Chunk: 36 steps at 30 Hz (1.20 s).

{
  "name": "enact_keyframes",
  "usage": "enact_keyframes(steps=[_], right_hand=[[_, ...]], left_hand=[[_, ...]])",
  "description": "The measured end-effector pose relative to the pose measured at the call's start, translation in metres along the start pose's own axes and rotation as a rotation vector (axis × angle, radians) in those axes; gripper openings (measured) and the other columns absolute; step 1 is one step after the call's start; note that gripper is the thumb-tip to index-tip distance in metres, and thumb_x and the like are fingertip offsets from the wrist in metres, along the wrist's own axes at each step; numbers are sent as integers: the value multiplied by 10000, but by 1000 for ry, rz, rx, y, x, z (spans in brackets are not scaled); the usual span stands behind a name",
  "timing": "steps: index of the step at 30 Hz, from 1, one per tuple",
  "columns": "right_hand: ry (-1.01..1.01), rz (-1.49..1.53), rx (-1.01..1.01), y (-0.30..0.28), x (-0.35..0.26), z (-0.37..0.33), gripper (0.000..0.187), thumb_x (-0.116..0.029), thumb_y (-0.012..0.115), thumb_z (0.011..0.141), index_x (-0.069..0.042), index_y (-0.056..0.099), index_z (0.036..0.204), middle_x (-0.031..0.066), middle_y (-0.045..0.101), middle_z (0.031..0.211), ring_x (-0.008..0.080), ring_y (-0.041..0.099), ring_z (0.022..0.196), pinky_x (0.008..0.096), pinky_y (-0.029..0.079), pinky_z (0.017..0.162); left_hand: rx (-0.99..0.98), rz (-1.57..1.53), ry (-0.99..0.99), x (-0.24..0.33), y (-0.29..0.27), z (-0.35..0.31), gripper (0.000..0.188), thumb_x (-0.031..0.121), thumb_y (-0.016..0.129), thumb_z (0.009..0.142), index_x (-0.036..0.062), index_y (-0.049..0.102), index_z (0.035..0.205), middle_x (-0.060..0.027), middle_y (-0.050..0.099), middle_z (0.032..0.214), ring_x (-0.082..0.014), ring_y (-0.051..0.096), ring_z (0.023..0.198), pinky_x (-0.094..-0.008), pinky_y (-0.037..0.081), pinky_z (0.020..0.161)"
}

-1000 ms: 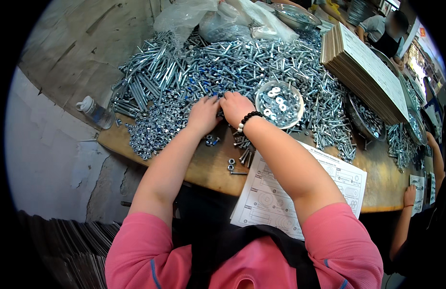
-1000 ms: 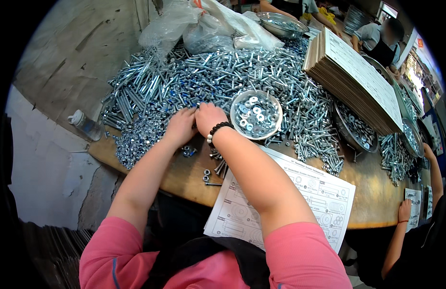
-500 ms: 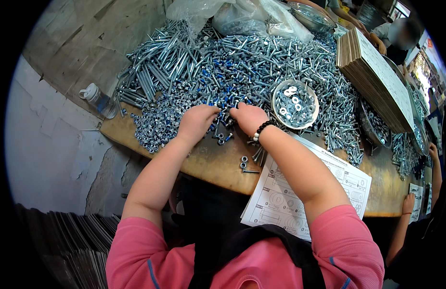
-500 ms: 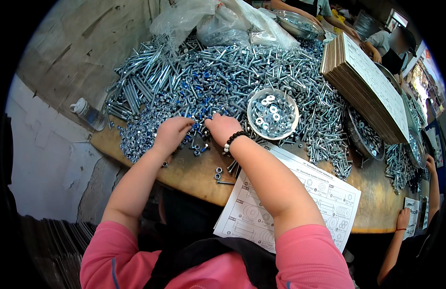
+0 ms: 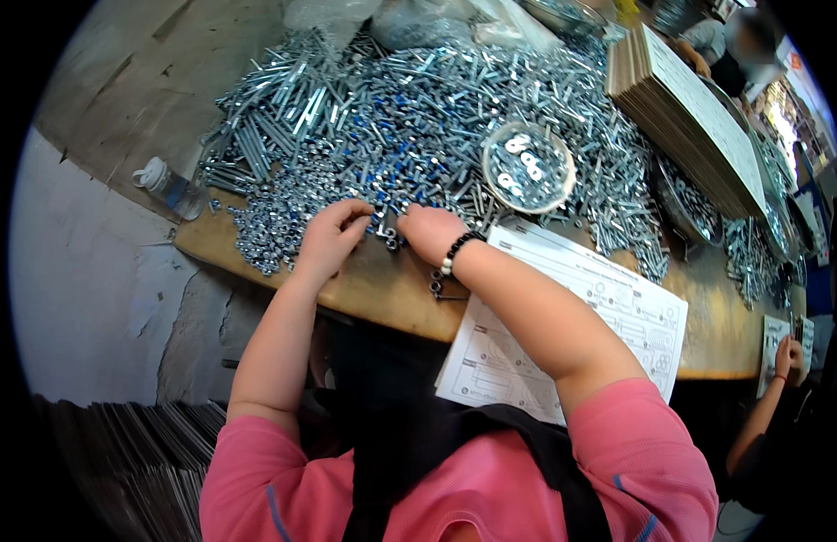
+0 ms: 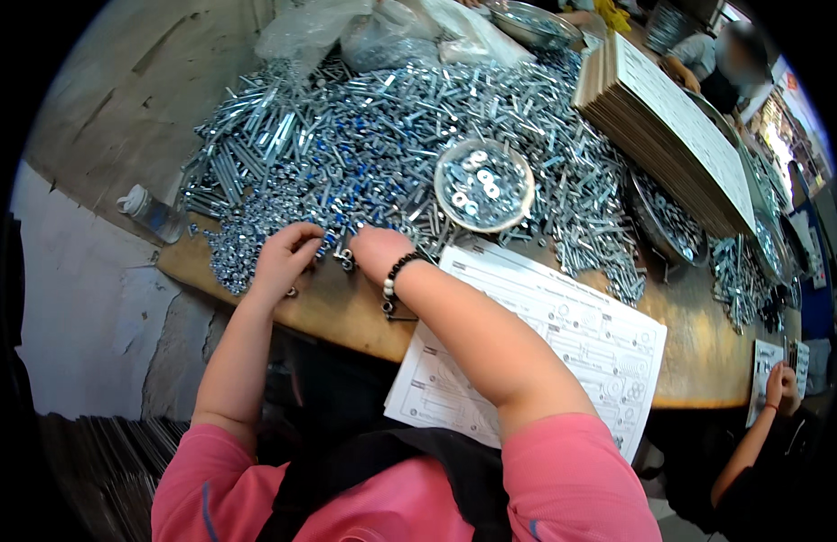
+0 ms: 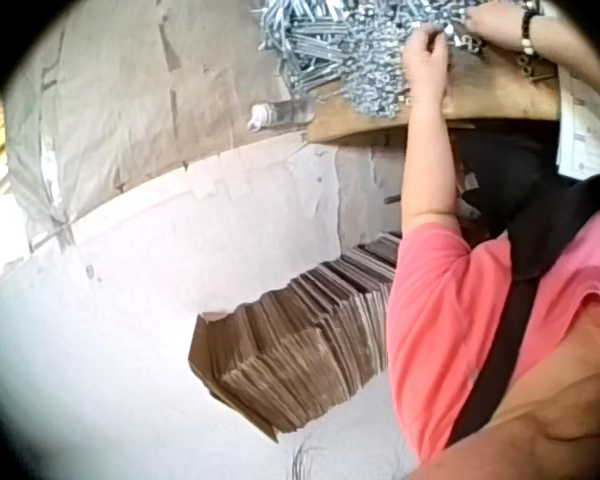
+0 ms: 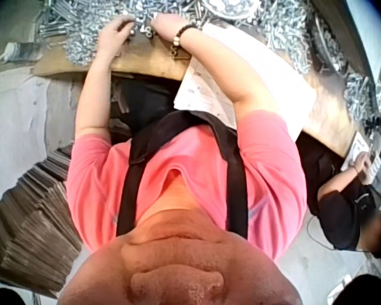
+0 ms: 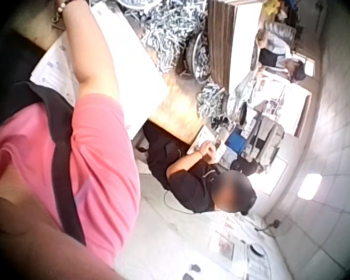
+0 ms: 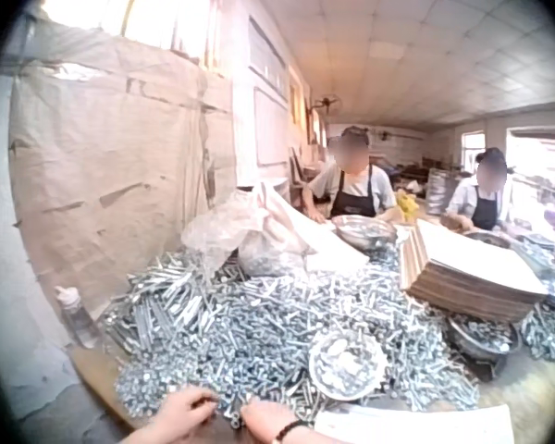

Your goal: The person sorts metal fasteners from a large pile on a table and places them onto a printed instruction sheet. They pick up bolts, nuts, and washers one at a time, align them with diagrams on the sheet, and occasionally adjust the sheet's position. The task continues throughout the clip with repeated pick-and-place actions.

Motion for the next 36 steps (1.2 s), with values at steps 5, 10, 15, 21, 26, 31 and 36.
enact_keyframes(steps=[5,10,15,21,26,31,36], right_hand=[[-103,194,294,-46,33,-54,144,-127,597,769,-63,594,898,108,566,861,285,591,808,379,492,675],[43,244,263,-73,101,-166,168,-103,643,750,-69,607,911,75,558,868,263,564,822,350,469,711],[42,125,157,-52,116,-237,180,-100,620,752,-84,597,930,69,552,872,264,563,830,354,476,684],[118,109,235,-39,106,-250,197,-148,621,754,-97,560,934,86,572,843,282,578,786,368,474,657],[411,255,174,-32,102,-263,275,-207,660,743,-71,505,925,108,592,771,295,582,760,387,462,639],[385,220,325,-26,90,-265,319,-251,675,731,-81,484,922,99,575,799,299,576,772,390,463,648],[448,150,237,-24,98,-267,182,-229,631,766,-82,543,824,90,561,812,278,575,761,385,468,650]], left_hand=[[2,87,193,31,21,-17,134,40,587,814,15,620,942,-23,591,818,-90,549,701,-224,446,625],[-153,138,496,70,83,-30,146,35,613,770,17,622,915,-74,600,828,-184,574,732,-269,459,656],[-419,167,506,109,165,-51,135,89,580,786,75,627,912,-94,596,849,-266,585,813,-348,475,713],[-622,440,576,118,224,-59,161,154,564,804,88,604,946,-108,596,870,-293,576,835,-378,470,735],[-543,287,408,119,220,-37,140,148,594,788,67,617,900,-108,586,866,-296,570,805,-366,459,732],[-516,235,462,109,230,-32,195,136,650,739,59,607,913,-97,564,896,-273,566,808,-353,461,727],[-673,160,615,123,235,-45,358,127,714,666,52,563,982,-93,578,890,-250,569,794,-351,450,741]])
Point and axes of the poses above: each hand's wrist, its own z-axis towards the middle knuckle, its own y-axis out of the palm, x = y × z, the point moved 4 cm from there along z, towards the middle knuckle
